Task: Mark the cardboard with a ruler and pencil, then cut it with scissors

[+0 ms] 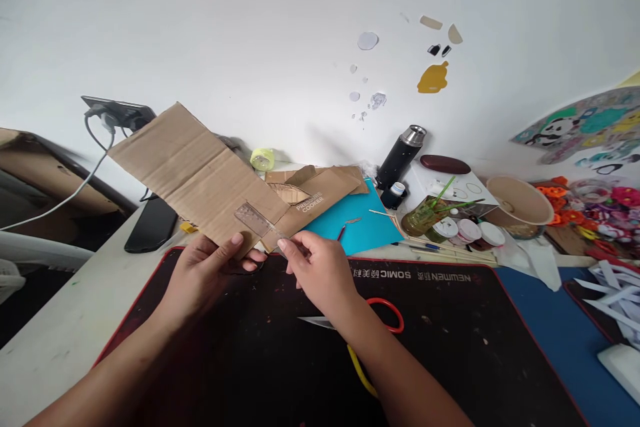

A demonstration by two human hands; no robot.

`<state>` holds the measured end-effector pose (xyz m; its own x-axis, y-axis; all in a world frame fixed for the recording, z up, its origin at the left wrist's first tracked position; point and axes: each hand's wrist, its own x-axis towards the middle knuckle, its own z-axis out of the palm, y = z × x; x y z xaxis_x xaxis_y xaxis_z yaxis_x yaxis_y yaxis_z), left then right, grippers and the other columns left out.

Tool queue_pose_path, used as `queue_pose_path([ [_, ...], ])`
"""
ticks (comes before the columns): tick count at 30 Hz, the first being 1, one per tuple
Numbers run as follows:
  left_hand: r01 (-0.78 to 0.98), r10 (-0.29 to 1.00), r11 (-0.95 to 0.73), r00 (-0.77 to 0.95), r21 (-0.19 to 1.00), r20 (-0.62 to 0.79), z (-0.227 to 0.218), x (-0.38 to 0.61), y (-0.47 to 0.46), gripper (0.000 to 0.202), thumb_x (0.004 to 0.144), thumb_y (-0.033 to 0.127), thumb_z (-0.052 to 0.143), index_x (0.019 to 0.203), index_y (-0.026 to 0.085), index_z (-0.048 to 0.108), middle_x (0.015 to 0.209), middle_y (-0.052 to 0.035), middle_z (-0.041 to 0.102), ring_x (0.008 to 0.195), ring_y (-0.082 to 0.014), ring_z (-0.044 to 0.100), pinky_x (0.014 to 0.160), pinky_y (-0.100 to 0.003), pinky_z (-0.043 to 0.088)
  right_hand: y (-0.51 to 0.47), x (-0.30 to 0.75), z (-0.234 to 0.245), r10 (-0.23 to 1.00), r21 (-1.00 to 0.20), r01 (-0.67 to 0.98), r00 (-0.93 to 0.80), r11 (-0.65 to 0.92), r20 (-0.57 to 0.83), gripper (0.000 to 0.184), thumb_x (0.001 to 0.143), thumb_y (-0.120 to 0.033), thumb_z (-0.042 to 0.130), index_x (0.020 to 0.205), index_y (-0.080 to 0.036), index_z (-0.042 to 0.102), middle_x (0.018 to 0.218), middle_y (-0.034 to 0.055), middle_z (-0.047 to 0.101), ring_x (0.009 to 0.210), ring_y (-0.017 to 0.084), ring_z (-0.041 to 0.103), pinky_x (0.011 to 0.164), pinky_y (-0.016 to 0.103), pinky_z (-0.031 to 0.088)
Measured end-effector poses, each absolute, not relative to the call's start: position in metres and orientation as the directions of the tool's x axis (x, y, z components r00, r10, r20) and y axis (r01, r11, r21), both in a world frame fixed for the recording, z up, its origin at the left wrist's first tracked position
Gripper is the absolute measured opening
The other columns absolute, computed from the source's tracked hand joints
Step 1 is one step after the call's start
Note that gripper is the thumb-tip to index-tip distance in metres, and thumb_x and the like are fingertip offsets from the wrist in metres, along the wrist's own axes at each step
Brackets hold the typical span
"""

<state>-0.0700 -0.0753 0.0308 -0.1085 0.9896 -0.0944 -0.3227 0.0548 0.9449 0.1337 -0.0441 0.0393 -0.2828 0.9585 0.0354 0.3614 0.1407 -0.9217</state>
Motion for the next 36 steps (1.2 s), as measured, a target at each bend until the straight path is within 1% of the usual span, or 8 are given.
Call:
queue_pose_path([
  [4,-0.332,0.990,0.057,-0.104,0.942,-0.097,0.0306,-0.0706,-0.0754,0.048,0.080,0.059,0.093,0.095,0.017,0.075,0.079,-0.0105,0.083,0.074,-0.0285,0.081,0.066,-0.036,0.066,-0.0429,0.1336,0.0404,0.956,-0.913,0.376,-0.289,0.155,0.043,0.037,0.106,-0.051,0.063,0.081,-0.024,0.069,0.064,-0.0028,0.071,0.042,0.013,0.060,0.047,0.025,0.046],
  [8,-0.339,0.989,0.060,-0.107,0.939,-0.101,0.0303,-0.0708,-0.0755,0.047,0.080,0.057,0.094,0.095,0.017,0.075,0.078,-0.0102,0.083,0.071,-0.0264,0.080,0.066,-0.035,0.066,-0.0424,0.1337,0.0397,0.954,-0.912,0.375,-0.294,0.165,0.052,0.038,0.107,-0.051,0.062,0.081,-0.024,0.068,0.064,-0.0028,0.070,0.043,0.013,0.060,0.048,0.025,0.046],
  [17,-0.350,0.989,0.039,-0.120,0.936,-0.087,0.0301,-0.0693,-0.0761,0.047,0.079,0.057,0.095,0.094,0.017,0.076,0.078,-0.0097,0.083,0.071,-0.0252,0.080,0.063,-0.032,0.065,-0.0425,0.1338,0.0407,0.954,-0.909,0.389,-0.297,0.147,0.027,0.038,0.107,-0.053,0.060,0.083,-0.024,0.067,0.065,-0.0027,0.070,0.044,0.012,0.060,0.048,0.025,0.046],
  [26,-0.340,0.990,0.034,-0.121,0.940,-0.079,0.0305,-0.0692,-0.0758,0.047,0.080,0.056,0.094,0.095,0.017,0.073,0.078,-0.0072,0.083,0.071,-0.0251,0.080,0.063,-0.033,0.065,-0.0414,0.1351,0.0435,0.949,-0.899,0.418,-0.314,0.127,-0.012,0.038,0.107,-0.052,0.060,0.084,-0.023,0.067,0.068,-0.0028,0.071,0.046,0.011,0.061,0.050,0.023,0.047],
  [36,-0.323,0.989,0.042,-0.122,0.946,-0.085,0.0296,-0.0703,-0.0762,0.048,0.080,0.058,0.093,0.095,0.017,0.072,0.077,-0.0082,0.083,0.071,-0.0259,0.081,0.065,-0.035,0.066,-0.0414,0.1346,0.0455,0.950,-0.898,0.422,-0.313,0.126,-0.014,0.037,0.106,-0.051,0.060,0.083,-0.022,0.067,0.068,-0.0029,0.071,0.046,0.011,0.061,0.051,0.023,0.048],
])
